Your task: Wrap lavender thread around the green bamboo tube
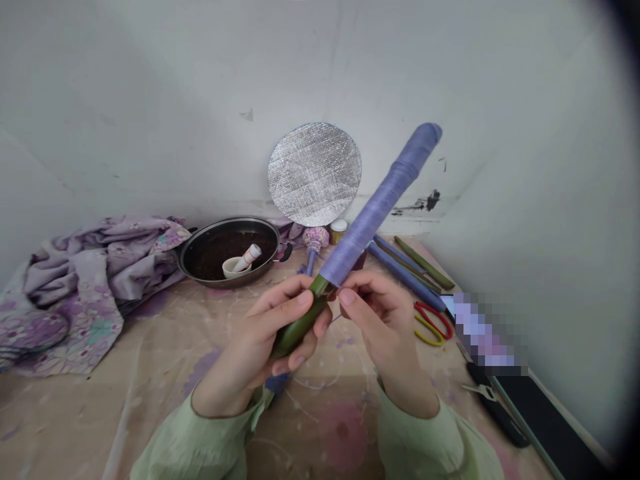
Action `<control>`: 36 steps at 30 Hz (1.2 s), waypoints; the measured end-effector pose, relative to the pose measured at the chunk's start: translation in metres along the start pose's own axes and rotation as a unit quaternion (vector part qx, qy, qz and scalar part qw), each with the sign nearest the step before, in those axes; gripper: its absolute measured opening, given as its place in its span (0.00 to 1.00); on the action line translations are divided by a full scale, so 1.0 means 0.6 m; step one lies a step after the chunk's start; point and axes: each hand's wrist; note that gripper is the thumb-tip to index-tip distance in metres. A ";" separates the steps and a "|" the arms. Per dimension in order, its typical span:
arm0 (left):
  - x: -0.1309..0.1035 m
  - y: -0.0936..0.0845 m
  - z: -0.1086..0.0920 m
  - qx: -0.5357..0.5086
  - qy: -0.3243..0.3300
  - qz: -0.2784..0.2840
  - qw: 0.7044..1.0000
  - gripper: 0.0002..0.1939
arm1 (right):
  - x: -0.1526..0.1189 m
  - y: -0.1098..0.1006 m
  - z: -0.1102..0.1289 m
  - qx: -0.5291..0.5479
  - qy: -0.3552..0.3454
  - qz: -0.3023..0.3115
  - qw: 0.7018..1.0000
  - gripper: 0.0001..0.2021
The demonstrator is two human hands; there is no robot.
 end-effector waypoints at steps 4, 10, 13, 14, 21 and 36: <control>0.000 0.001 0.000 -0.004 -0.002 0.005 1.000 0.11 | 0.001 0.000 0.002 0.005 0.001 0.009 1.000 0.07; -0.003 0.003 0.002 0.008 0.006 0.007 1.000 0.12 | 0.003 -0.001 0.003 0.002 0.007 0.016 1.000 0.07; -0.005 0.000 0.004 0.015 0.004 0.002 1.000 0.12 | 0.004 -0.001 0.003 -0.010 0.007 0.005 1.000 0.07; -0.006 0.000 0.004 0.015 0.002 0.006 1.000 0.13 | 0.004 -0.001 0.003 -0.013 0.007 0.002 1.000 0.07; -0.005 0.001 0.004 -0.015 -0.001 0.021 1.000 0.16 | 0.000 0.000 0.005 0.021 0.033 0.031 0.999 0.08; -0.005 -0.012 -0.003 -0.116 -0.132 0.112 0.978 0.18 | -0.006 -0.004 0.005 0.096 0.034 0.075 0.992 0.08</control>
Point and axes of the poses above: each hand's wrist, its own x-axis towards the middle knuckle, its own y-axis out of the palm, z = x × y, and after that the axes turned 10 degrees about -x, right-handed
